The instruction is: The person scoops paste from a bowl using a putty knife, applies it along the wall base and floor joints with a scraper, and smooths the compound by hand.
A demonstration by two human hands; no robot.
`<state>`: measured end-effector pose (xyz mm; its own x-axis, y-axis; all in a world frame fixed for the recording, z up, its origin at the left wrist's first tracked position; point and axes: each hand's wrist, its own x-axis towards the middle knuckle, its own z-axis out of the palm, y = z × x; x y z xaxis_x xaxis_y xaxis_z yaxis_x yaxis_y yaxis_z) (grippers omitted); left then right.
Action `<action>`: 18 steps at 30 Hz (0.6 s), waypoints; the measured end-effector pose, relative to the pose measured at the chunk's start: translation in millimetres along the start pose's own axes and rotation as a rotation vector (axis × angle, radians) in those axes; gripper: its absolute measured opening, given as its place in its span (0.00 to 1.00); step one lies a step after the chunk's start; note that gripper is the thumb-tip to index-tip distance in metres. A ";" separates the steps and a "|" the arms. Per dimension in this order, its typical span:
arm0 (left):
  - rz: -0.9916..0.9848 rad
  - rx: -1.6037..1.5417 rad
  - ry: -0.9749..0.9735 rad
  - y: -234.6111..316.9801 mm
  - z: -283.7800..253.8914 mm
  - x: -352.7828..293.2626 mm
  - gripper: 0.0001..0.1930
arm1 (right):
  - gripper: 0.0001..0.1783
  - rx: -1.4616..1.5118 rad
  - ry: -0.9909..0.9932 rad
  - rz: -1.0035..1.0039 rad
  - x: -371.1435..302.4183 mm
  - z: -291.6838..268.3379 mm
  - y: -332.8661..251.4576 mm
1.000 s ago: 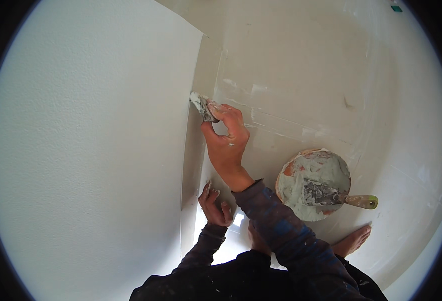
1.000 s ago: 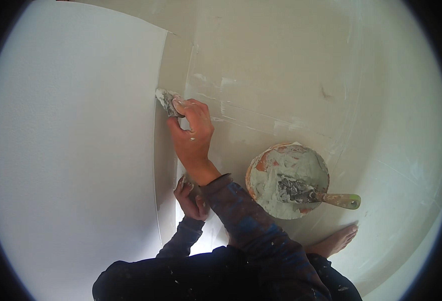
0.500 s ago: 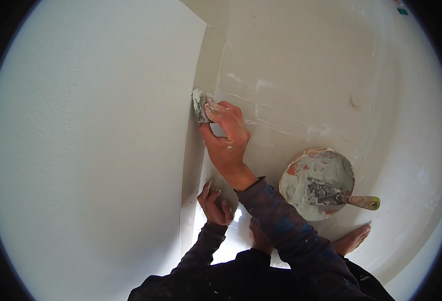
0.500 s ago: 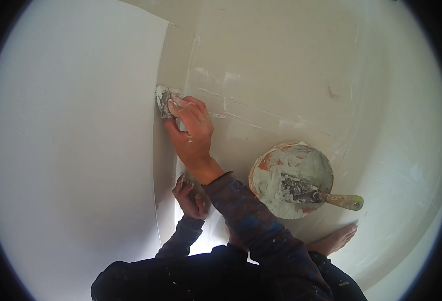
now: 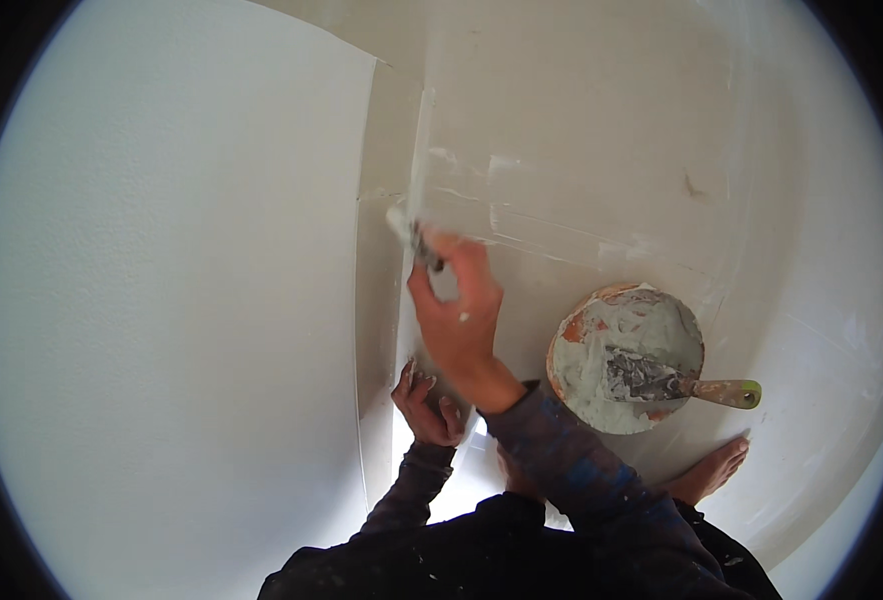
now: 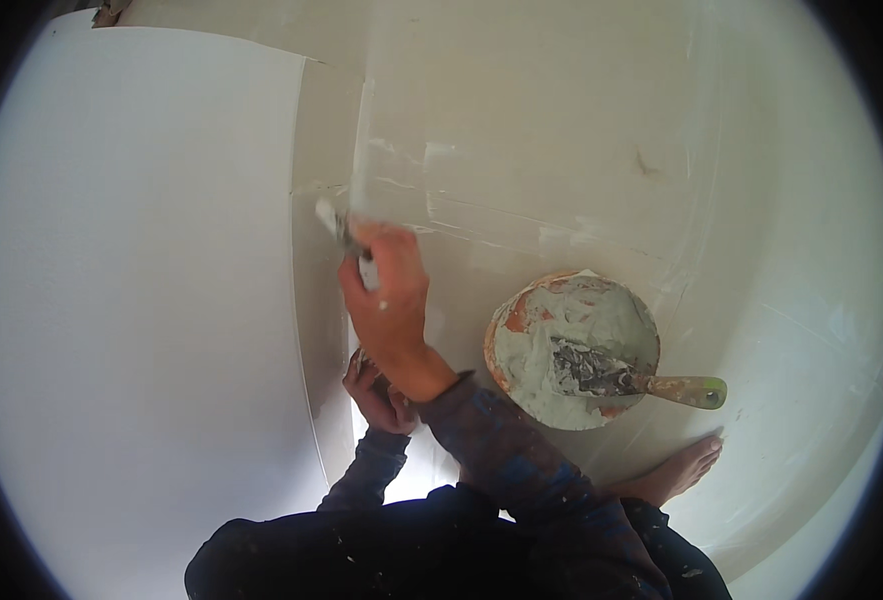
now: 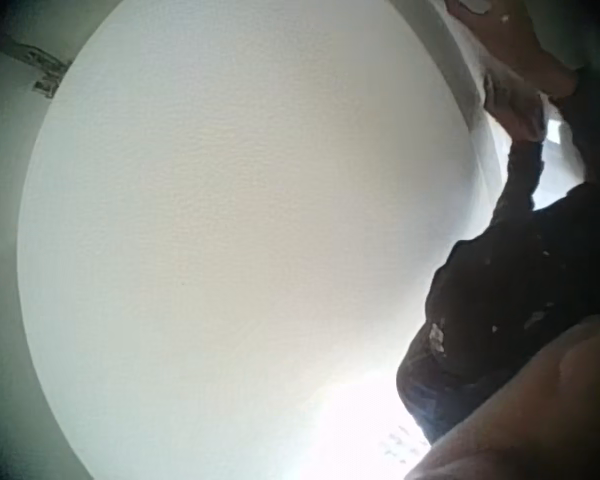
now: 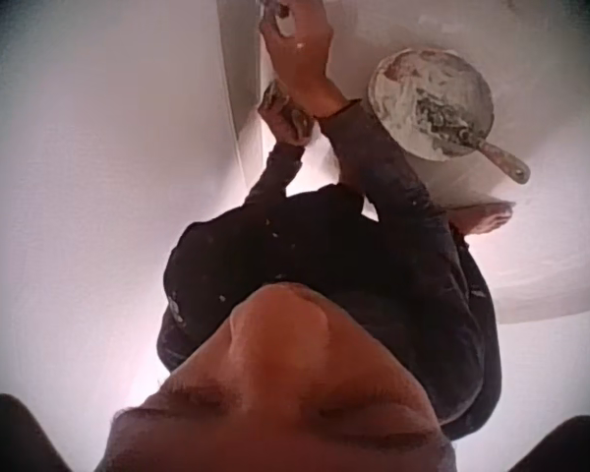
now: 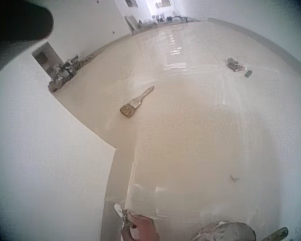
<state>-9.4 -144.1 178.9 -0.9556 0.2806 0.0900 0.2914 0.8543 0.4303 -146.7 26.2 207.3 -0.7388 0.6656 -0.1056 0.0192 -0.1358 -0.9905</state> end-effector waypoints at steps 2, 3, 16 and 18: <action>-0.002 -0.031 0.015 0.5 0.0 1.2 0.21 | 0.19 0.009 0.044 -0.026 24.9 6.4 -2.1; 0.019 -0.030 0.020 0.9 -0.1 2.0 0.21 | 0.19 0.011 0.069 -0.059 33.4 8.2 -3.7; -0.001 -0.025 -0.016 -0.5 -0.7 0.6 0.20 | 0.22 -0.029 -0.048 -0.287 45.4 16.2 6.6; 0.001 -0.027 -0.017 -0.6 -0.9 1.2 0.20 | 0.22 -0.049 -0.119 -0.273 42.5 11.9 6.8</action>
<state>-10.8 -144.7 179.5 -0.9544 0.2888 0.0750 0.2905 0.8420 0.4546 -186.0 44.9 197.1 -0.7945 0.5818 0.1738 -0.1609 0.0741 -0.9842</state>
